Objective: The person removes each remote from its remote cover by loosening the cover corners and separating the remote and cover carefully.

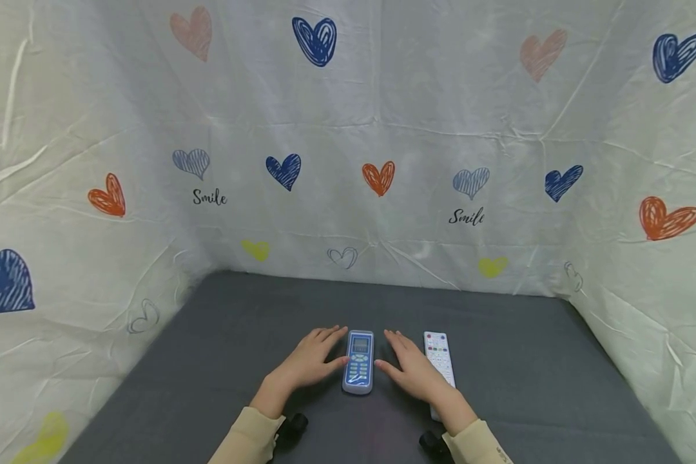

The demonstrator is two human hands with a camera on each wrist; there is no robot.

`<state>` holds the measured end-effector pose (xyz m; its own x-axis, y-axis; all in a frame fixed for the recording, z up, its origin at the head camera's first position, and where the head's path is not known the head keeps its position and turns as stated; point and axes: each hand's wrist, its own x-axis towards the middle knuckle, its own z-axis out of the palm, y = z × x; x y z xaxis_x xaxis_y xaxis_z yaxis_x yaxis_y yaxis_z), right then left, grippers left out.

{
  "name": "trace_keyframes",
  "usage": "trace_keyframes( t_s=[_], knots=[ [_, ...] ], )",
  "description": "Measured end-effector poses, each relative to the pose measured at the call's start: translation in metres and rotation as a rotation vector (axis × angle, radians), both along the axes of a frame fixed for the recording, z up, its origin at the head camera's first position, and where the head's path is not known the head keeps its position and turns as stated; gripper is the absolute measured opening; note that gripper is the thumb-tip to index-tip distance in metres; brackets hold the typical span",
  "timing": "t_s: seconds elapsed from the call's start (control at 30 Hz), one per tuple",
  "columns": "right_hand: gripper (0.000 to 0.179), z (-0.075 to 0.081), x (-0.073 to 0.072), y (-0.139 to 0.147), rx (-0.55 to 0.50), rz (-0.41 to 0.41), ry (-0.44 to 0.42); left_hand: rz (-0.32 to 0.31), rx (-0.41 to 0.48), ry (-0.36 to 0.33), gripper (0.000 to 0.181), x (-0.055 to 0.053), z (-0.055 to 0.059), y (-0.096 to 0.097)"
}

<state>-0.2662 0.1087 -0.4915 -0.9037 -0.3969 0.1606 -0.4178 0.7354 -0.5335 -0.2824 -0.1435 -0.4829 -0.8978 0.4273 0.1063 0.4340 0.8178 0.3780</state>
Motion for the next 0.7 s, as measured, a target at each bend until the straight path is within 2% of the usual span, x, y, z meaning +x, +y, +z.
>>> trace_keyframes(
  t_s=[0.43,0.7],
  knots=[
    [0.067,-0.009,0.002,-0.023,-0.038,-0.023,0.017,-0.045,0.083,-0.048,0.063,0.001,-0.007,0.004],
    [0.066,-0.01,0.0,-0.027,-0.094,-0.041,-0.017,-0.053,0.115,-0.084,0.062,0.001,-0.01,0.005]
  ],
)
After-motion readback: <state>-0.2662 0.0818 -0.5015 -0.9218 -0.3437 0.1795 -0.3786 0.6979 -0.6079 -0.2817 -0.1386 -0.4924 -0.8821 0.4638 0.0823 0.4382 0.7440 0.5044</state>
